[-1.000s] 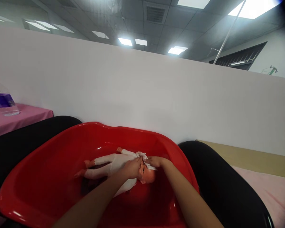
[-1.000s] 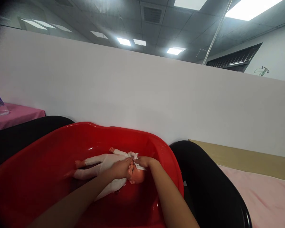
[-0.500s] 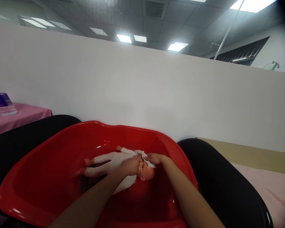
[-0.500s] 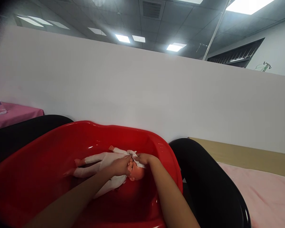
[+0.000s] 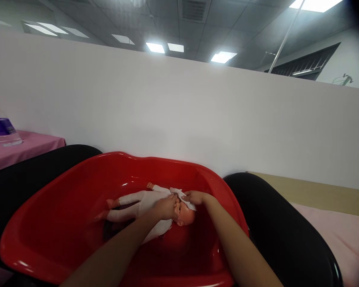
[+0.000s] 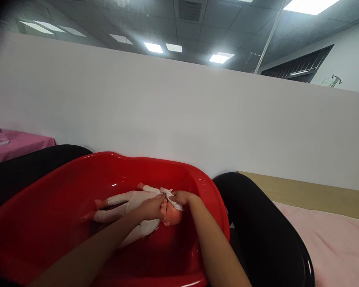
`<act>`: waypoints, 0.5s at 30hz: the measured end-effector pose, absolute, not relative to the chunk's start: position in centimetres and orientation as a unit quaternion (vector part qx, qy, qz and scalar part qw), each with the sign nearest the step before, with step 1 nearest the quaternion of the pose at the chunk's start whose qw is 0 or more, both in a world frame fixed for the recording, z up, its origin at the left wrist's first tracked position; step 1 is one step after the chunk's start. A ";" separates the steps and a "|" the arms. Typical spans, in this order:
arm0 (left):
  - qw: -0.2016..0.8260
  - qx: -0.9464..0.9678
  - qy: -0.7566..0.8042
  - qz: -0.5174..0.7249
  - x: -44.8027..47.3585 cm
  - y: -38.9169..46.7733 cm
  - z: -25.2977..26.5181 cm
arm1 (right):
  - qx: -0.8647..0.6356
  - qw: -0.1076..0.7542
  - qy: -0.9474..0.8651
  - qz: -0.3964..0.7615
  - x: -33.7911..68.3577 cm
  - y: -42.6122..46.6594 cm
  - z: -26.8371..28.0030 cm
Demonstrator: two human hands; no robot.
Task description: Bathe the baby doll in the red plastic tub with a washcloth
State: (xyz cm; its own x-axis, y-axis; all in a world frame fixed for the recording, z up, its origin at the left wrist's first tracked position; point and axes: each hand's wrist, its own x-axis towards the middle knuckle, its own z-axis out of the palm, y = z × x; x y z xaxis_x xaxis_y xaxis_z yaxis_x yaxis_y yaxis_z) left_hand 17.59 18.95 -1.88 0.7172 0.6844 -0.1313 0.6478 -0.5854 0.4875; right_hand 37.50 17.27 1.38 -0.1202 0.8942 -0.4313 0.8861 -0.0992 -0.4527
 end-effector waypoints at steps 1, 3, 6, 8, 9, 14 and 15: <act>0.265 0.890 0.369 0.039 17.6 19.1 -2.1 | -0.671 0.002 -0.667 0.324 37.6 17.3 1.3; 0.274 0.887 0.369 0.039 17.6 19.4 -2.4 | -0.692 -0.001 -0.655 0.304 37.9 17.3 1.1; 0.288 0.883 0.370 0.022 17.5 20.1 -2.4 | -0.722 0.008 -0.637 0.270 38.3 17.3 1.0; 0.293 0.881 0.371 0.013 17.2 20.6 -2.5 | -0.726 0.025 -0.636 0.259 38.4 17.2 1.0; 0.290 0.880 0.376 0.016 17.1 20.9 -2.6 | -0.724 0.034 -0.639 0.259 38.4 17.2 1.1; 0.268 0.881 0.389 0.031 16.9 21.9 -4.2 | -0.684 0.065 -0.667 0.288 38.0 17.5 1.0; 0.268 0.881 0.390 0.032 16.9 21.9 -4.5 | -0.675 0.069 -0.678 0.284 38.0 17.5 1.0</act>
